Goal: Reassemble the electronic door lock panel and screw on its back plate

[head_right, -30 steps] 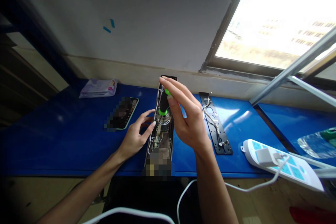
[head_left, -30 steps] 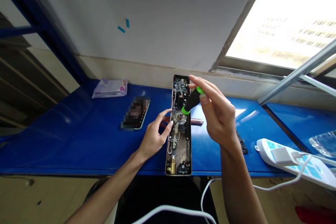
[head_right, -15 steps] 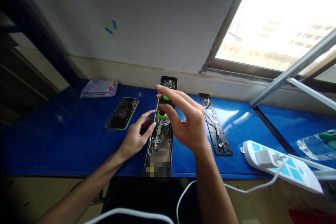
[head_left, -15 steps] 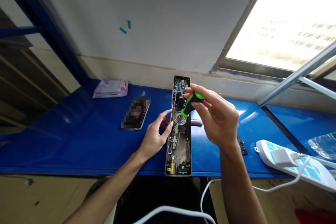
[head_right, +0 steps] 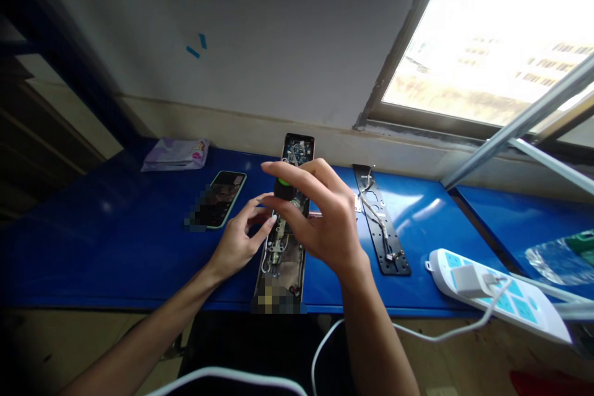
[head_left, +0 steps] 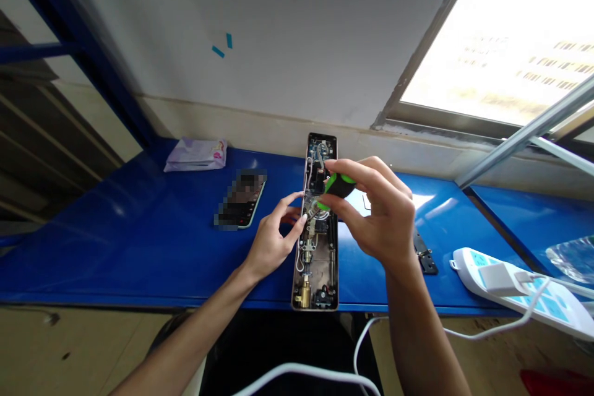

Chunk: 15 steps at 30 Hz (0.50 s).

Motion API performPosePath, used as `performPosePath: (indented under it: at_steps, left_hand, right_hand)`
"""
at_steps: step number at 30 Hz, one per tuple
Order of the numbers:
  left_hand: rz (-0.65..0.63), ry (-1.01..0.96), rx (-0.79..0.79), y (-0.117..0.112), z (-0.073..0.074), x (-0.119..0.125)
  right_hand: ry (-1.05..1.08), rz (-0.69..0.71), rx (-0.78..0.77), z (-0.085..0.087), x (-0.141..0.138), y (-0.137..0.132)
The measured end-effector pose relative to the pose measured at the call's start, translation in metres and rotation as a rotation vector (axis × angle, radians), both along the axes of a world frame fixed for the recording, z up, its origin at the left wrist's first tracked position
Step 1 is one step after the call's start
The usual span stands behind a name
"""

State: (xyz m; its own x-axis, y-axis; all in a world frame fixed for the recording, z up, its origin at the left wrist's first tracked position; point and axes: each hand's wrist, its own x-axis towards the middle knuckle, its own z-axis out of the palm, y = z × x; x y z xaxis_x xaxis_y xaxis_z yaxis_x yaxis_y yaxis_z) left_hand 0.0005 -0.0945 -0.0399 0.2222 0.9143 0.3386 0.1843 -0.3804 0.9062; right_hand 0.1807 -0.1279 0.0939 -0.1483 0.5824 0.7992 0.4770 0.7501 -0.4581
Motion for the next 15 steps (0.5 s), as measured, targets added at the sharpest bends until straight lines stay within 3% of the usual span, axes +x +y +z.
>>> performPosePath:
  at_steps: [3,6,11,13,15]
  left_hand:
    - [-0.001,-0.021,-0.022,0.001,-0.001,0.000]
    - [-0.013,-0.008,-0.035,0.001,0.000,-0.002]
    - [0.046,0.098,0.062,0.001,0.007,-0.004]
    - [0.099,0.165,0.163,0.004,0.012,-0.003]
    - [0.120,0.213,0.265,0.008,0.019,-0.001]
  right_hand:
    - [-0.047,-0.169,0.098,-0.002,-0.002,0.005]
    - [-0.009,-0.253,0.093,-0.007,0.006,0.009]
    - [0.511,-0.408,0.138,-0.014,0.040,0.005]
    - [0.683,-0.479,0.033,-0.018,0.056,0.000]
    - [0.728,-0.441,-0.248,-0.026,0.072,-0.004]
